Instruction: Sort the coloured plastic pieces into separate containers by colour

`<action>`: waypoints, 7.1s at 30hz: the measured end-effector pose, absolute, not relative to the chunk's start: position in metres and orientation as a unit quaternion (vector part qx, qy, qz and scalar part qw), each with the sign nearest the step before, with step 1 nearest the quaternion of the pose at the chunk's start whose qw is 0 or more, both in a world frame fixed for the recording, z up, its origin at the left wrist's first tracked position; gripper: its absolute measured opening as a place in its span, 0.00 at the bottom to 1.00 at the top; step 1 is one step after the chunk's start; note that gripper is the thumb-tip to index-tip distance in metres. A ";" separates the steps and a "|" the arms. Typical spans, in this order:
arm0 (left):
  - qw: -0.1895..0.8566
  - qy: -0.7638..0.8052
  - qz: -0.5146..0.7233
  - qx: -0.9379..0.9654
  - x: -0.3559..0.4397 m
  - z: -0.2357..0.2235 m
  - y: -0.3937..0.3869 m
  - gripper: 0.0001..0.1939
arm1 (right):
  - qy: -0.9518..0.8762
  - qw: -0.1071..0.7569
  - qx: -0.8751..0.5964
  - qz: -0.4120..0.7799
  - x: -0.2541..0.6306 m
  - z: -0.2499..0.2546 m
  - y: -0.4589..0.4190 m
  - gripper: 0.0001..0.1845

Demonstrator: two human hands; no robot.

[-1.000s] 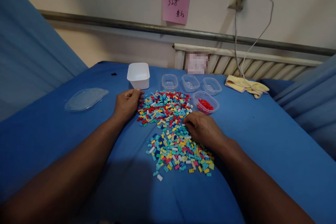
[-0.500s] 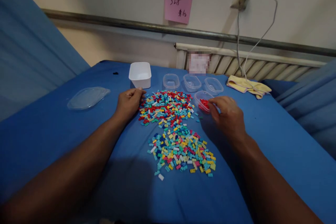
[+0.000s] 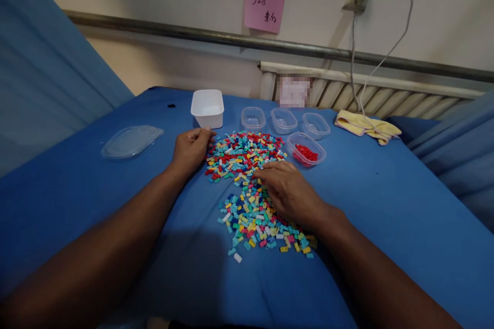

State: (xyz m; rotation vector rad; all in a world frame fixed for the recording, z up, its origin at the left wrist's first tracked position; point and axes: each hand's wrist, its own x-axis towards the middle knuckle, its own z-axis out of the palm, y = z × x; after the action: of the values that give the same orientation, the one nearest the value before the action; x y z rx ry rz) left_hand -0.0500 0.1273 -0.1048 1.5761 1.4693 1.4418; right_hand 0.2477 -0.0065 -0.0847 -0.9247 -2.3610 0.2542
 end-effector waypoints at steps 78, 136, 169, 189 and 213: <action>0.279 0.545 0.526 0.591 -0.050 -0.112 0.127 0.24 | -0.851 0.210 -0.472 0.092 0.229 -0.045 0.019 0.07; 0.272 0.549 0.526 0.589 -0.048 -0.102 0.124 0.24 | -0.874 0.268 -0.376 0.152 0.261 -0.087 0.006 0.24; 0.268 0.555 0.519 0.592 -0.047 -0.105 0.124 0.24 | -0.880 0.184 -0.423 0.116 0.242 -0.082 0.023 0.12; 0.269 0.555 0.517 0.594 -0.047 -0.108 0.125 0.25 | -0.876 0.108 -0.465 0.073 0.237 -0.077 0.025 0.12; 0.265 0.552 0.520 0.595 -0.049 -0.110 0.128 0.24 | -0.811 0.304 -0.495 -0.070 0.286 -0.077 0.032 0.14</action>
State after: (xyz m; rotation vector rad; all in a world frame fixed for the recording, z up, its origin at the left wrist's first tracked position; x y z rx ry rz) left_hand -0.0487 0.1279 -0.1099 1.6092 1.4917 1.4059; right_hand 0.2855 0.0321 -0.0768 -1.3118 -2.1478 -0.1863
